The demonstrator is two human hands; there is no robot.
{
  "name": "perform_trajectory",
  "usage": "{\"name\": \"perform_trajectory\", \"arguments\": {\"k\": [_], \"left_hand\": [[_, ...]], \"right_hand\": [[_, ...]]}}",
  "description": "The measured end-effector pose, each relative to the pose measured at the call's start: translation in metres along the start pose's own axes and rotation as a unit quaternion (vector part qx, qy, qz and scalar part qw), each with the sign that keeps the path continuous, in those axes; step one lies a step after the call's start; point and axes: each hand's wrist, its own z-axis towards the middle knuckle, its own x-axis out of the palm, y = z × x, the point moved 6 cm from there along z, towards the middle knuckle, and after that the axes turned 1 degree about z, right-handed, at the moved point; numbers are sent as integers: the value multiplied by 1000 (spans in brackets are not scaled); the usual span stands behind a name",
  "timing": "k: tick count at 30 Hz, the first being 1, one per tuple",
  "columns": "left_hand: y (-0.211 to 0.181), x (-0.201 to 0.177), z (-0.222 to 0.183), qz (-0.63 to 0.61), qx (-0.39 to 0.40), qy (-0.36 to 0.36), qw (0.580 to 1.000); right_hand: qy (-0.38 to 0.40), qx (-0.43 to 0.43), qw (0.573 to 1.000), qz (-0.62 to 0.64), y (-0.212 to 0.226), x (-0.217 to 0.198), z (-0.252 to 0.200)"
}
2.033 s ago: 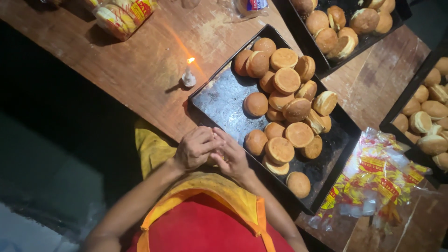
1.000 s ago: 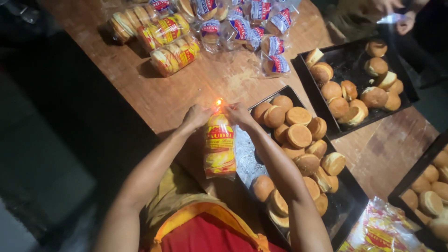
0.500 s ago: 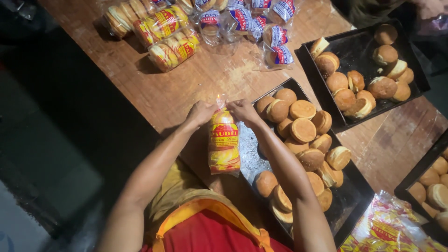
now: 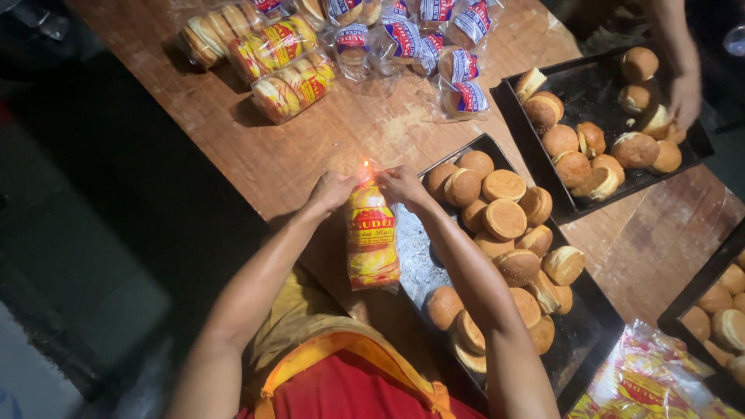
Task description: The person picks baked buns one at a time from black trays on a wooden table and places them into clear plastic bags, then presses the bag openings closed. They work through multiple trays, occasionally repositioning trays and stacking filled bags of buns on the table.
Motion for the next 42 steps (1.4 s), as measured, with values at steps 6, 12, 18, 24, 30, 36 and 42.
{"name": "perform_trajectory", "arguments": {"k": [6,12,18,24,30,36,42], "left_hand": [[4,-3,-1,-14,29,-9,999],[17,-5,3,-30,34,-11,999],[23,-10,2,-5,44,-32,999],[-10,-21,-68,30,94,-55,994],[1,-6,-155,-80,157,-97,980],[34,5,-190,-268,116,-62,954],[36,2,-194,-308,78,-21,948]], "right_hand": [[-40,16,998,-47,17,8,-9],[-35,18,996,-74,17,15,-8],[-6,5,1000,-13,8,23,-5],[-67,-95,987,-108,14,32,-67],[-121,-55,988,77,0,71,-166],[-122,-89,958,244,-53,102,-205],[-11,-196,876,440,-10,106,-244]]}}
